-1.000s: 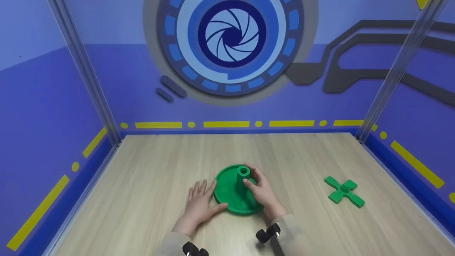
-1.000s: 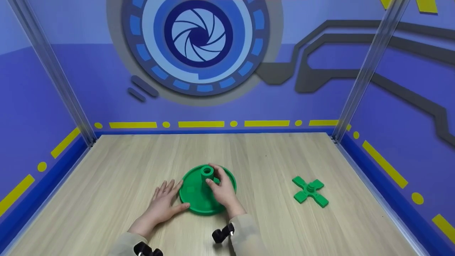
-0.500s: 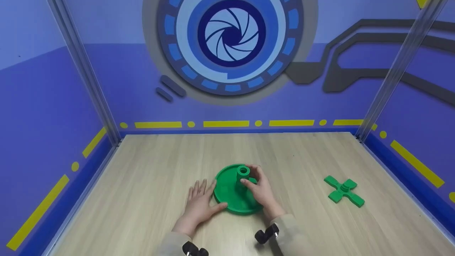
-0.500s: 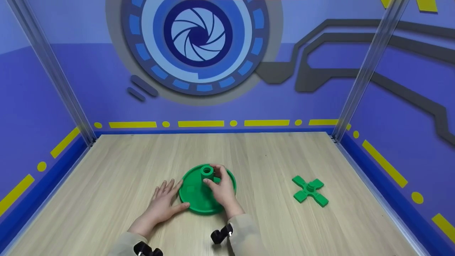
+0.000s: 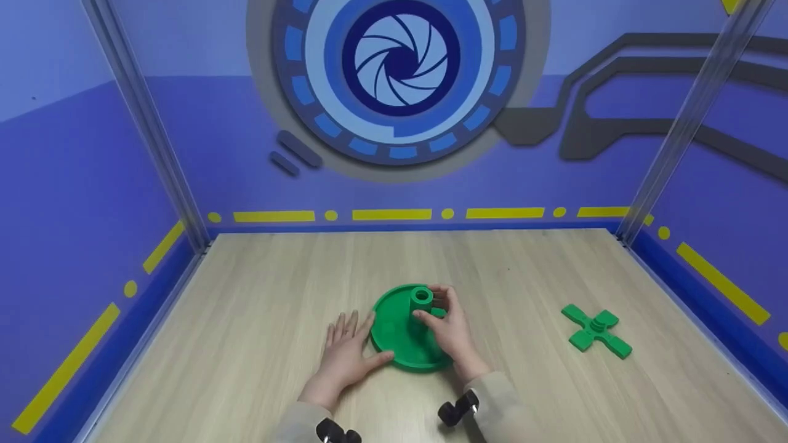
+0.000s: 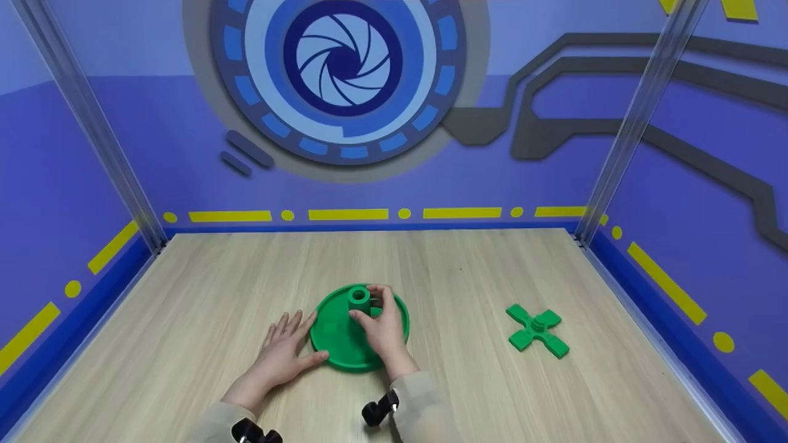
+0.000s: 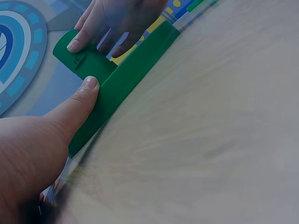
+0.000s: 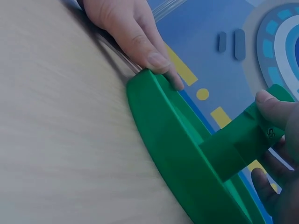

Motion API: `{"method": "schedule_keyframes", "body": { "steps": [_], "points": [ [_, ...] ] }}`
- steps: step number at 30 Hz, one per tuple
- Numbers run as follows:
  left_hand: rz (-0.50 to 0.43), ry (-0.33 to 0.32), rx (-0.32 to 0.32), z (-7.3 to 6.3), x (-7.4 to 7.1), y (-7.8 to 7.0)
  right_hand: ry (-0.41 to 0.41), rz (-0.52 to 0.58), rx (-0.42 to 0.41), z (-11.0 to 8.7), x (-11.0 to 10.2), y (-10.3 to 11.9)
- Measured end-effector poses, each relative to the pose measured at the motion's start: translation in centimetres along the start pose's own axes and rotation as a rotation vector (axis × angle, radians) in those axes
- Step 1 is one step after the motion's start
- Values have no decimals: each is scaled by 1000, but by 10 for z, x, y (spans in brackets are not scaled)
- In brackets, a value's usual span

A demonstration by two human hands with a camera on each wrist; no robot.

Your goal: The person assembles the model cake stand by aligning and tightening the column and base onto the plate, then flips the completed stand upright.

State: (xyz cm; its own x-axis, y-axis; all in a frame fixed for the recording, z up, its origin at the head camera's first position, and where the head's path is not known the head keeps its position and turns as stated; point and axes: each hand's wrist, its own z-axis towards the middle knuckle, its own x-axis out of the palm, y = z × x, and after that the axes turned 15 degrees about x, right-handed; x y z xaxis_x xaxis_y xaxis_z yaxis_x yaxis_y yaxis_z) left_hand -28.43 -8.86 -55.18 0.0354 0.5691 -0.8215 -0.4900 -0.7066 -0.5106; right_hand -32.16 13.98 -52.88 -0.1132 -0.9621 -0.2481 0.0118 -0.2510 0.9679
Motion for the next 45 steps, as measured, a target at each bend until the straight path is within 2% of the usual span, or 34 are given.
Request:
{"method": "schedule_keyframes", "body": {
  "steps": [7, 14, 21, 28, 36, 45],
  "points": [
    [2, 3, 1, -1, 0, 0, 13, -5, 12, -1, -1, -1],
    [2, -1, 0, 1, 1, 1, 156, 72, -15, 2, -13, -2],
    [2, 0, -2, 1, 0, 0, 255, 69, -9, 4, -16, -2],
    [11, -2, 4, 0, 0, 0, 237, 60, -8, 3, -15, 1],
    [-19, 4, -5, 0, -1, -1, 190, 40, -51, 3, -14, 0],
    [-20, 8, -4, -1, -2, 0, 124, 45, -24, 3, -11, 2]
  ]
}}
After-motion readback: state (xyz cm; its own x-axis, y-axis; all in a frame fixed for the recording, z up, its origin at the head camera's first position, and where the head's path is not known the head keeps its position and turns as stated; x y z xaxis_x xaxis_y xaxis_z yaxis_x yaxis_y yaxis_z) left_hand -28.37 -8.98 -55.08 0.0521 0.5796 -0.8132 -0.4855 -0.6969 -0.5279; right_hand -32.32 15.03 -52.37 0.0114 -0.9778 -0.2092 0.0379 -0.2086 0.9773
